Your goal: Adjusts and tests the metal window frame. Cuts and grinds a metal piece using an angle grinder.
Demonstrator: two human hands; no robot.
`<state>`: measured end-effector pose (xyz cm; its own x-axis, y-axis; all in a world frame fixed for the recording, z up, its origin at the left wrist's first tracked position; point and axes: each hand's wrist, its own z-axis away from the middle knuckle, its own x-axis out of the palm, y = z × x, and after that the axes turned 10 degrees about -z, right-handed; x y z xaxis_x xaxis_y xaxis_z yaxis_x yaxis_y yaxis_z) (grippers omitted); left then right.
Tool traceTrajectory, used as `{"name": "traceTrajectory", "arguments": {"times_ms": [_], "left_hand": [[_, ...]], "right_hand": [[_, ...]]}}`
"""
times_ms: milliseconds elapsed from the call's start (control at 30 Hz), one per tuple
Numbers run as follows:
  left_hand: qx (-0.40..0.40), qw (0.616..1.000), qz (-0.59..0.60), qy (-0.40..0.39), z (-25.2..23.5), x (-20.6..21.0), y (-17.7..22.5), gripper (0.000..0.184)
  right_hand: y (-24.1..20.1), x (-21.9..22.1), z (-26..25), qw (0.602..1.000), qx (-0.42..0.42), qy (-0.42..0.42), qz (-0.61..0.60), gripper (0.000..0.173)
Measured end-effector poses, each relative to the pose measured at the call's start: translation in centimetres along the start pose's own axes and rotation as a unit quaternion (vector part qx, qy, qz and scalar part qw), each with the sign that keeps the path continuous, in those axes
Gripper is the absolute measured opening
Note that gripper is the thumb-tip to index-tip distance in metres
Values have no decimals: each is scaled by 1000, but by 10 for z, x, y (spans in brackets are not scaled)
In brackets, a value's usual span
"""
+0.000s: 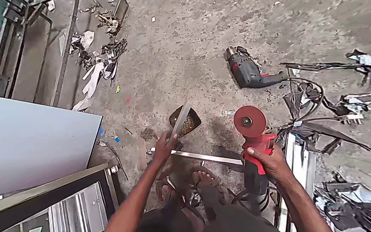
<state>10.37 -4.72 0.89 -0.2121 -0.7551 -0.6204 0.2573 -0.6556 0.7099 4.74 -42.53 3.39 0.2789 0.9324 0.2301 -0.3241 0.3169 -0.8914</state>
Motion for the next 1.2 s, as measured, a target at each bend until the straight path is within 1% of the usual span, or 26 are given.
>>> {"name": "traceTrajectory", "arguments": {"times_ms": [67, 133, 167, 267, 333, 433, 600, 733, 900, 1200], "left_hand": [[26, 994, 81, -75, -16, 1, -4, 38], [43, 986, 130, -94, -23, 3, -5, 30], [47, 988, 123, -87, -23, 3, -5, 30], [49, 997, 16, -58, -14, -4, 4, 36], [19, 995, -49, -82, -7, -9, 16, 41], [-24, 988, -77, -128, -3, -8, 28, 46], [-72, 982, -59, -165, -7, -9, 35, 47], [-82, 980, -19, -183, -9, -11, 34, 43], [-68, 982, 12, -176, -8, -7, 33, 43], [-84, 979, 27, -185, -6, -7, 34, 41]], "right_hand": [[-1, -7, 1, 1000, 7, -2, 4, 73], [-2, -9, 5, 1000, 12, 5, 10, 73], [-1, -8, 6, 1000, 12, 8, 16, 72], [1, -5, 8, 999, 9, -1, 37, 68], [1, 1, 5, 997, 14, 3, 71, 68], [1, 8, -3, 988, 35, 8, 153, 70], [0, 27, -22, 972, 52, -26, 227, 70], [-5, 37, -34, 956, 38, -63, 283, 75], [-5, 44, -41, 953, 32, -85, 290, 74], [-1, 49, -46, 953, 30, -84, 289, 73]]}}
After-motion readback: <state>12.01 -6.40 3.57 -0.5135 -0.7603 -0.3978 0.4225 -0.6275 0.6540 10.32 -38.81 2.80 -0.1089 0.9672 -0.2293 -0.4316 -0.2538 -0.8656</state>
